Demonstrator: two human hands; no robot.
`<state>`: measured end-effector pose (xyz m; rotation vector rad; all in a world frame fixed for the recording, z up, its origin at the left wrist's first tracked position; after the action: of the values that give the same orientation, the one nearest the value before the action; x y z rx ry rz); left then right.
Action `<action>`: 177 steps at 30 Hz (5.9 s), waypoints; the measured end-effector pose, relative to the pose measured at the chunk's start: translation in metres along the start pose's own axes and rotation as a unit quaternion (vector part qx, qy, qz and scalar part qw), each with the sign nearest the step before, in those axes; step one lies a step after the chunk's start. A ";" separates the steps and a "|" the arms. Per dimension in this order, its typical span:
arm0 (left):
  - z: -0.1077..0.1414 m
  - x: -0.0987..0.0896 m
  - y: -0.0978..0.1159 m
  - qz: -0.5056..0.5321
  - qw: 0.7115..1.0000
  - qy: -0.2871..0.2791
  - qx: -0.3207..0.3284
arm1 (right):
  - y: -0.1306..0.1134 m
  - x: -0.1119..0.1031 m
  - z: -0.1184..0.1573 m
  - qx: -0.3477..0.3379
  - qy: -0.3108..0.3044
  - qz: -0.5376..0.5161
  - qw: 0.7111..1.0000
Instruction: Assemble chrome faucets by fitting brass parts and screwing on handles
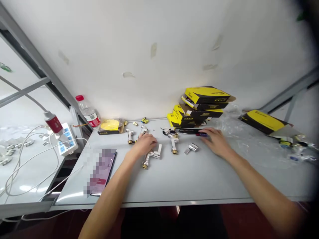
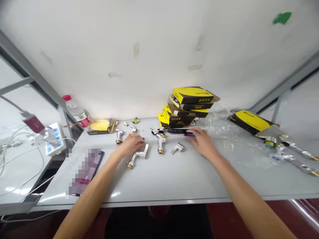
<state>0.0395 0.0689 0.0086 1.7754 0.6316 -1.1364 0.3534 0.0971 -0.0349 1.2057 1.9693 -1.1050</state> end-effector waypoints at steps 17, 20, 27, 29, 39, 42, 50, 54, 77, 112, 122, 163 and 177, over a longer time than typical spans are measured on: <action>0.000 -0.013 -0.025 -0.047 0.992 0.067 -0.092 | 0.003 -0.007 0.003 0.082 -0.049 -0.070 0.993; 0.001 -0.011 -0.024 -0.042 0.994 0.047 -0.090 | -0.016 -0.012 0.006 0.158 -0.086 -0.152 0.972; 0.001 -0.006 -0.026 -0.054 0.986 0.035 -0.157 | -0.123 -0.009 -0.026 0.128 -0.098 -0.347 0.924; 0.002 -0.006 -0.030 -0.057 0.982 0.036 -0.177 | -0.142 0.002 -0.040 0.130 -0.098 -0.387 0.908; 0.005 -0.008 -0.043 -0.030 0.986 0.034 -0.163 | -0.147 0.053 -0.037 0.205 -0.129 -0.458 0.855; 0.004 -0.007 -0.040 -0.025 0.987 0.029 -0.155 | -0.143 0.046 -0.035 0.200 -0.131 -0.454 0.858; 0.004 -0.006 -0.033 -0.031 0.989 0.027 -0.141 | -0.149 0.034 -0.039 0.192 -0.129 -0.452 0.861; 0.003 -0.006 -0.031 -0.049 0.989 0.027 -0.136 | -0.150 0.037 -0.036 0.214 -0.145 -0.453 0.853; 0.002 0.004 -0.028 -0.049 0.997 0.030 -0.043 | -0.141 0.047 -0.031 0.234 -0.168 -0.455 0.843; 0.001 -0.031 -0.049 0.357 0.870 0.235 -0.245 | -0.150 0.029 -0.035 0.139 -0.175 -0.398 0.890; 0.005 -0.022 -0.056 0.588 0.689 0.262 -0.333 | -0.169 0.027 -0.034 0.042 -0.196 -0.346 0.916; 0.006 -0.033 -0.050 0.461 0.793 0.298 -0.265 | -0.167 0.028 -0.026 0.116 -0.270 -0.444 0.846; 0.005 -0.036 -0.044 0.433 0.810 0.304 -0.252 | -0.170 0.022 -0.032 0.059 -0.216 -0.386 0.895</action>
<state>-0.0132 0.0864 0.0213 1.6218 0.3372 0.2401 0.1893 0.0911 0.0232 0.1305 2.0559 -1.7114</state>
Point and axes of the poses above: each hand's wrist, its own z-axis away from the middle knuckle, its own x-axis out of the palm, y = z × x, the point moved 8 cm from there along -z, towards the middle knuckle, and after that the axes turned 15 degrees about y, right-handed, at the moved point
